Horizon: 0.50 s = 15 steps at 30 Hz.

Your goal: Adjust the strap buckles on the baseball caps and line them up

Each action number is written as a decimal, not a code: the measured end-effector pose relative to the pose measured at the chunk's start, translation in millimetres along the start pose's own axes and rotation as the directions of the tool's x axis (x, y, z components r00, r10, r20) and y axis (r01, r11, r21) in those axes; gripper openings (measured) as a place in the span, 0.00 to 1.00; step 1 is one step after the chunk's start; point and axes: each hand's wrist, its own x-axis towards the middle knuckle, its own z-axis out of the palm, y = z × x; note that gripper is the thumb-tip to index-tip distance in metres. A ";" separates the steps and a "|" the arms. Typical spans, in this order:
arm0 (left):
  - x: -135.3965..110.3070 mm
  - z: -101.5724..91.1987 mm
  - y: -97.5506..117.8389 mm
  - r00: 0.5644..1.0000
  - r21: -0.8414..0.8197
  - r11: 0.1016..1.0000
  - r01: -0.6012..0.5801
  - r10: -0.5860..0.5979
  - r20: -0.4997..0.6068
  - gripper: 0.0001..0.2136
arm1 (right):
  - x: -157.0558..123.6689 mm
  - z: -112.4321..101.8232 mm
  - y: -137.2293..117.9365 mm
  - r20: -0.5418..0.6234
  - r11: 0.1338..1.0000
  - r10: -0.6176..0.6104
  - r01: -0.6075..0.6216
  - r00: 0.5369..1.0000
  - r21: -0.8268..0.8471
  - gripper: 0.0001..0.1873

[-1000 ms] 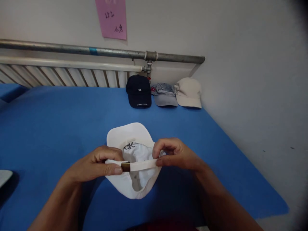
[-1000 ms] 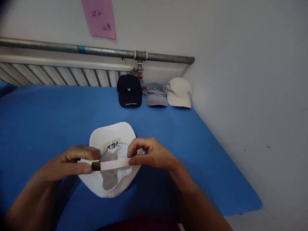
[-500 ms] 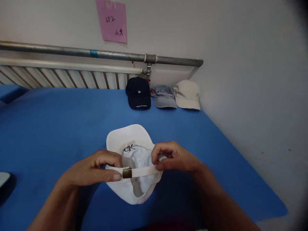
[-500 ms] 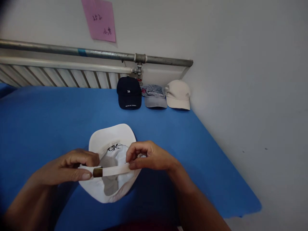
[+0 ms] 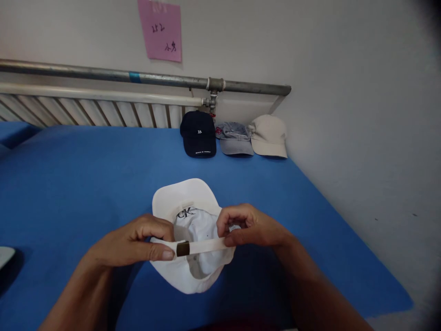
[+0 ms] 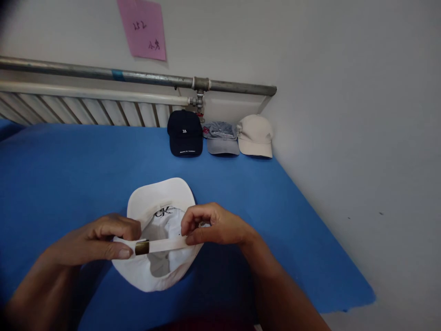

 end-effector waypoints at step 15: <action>-9.3 -7.2 -13.0 0.919 -0.205 0.898 -0.389 0.395 -0.015 0.07 | 25.4 -18.4 45.2 -0.439 0.687 -0.443 -0.019 0.781 -0.727 0.18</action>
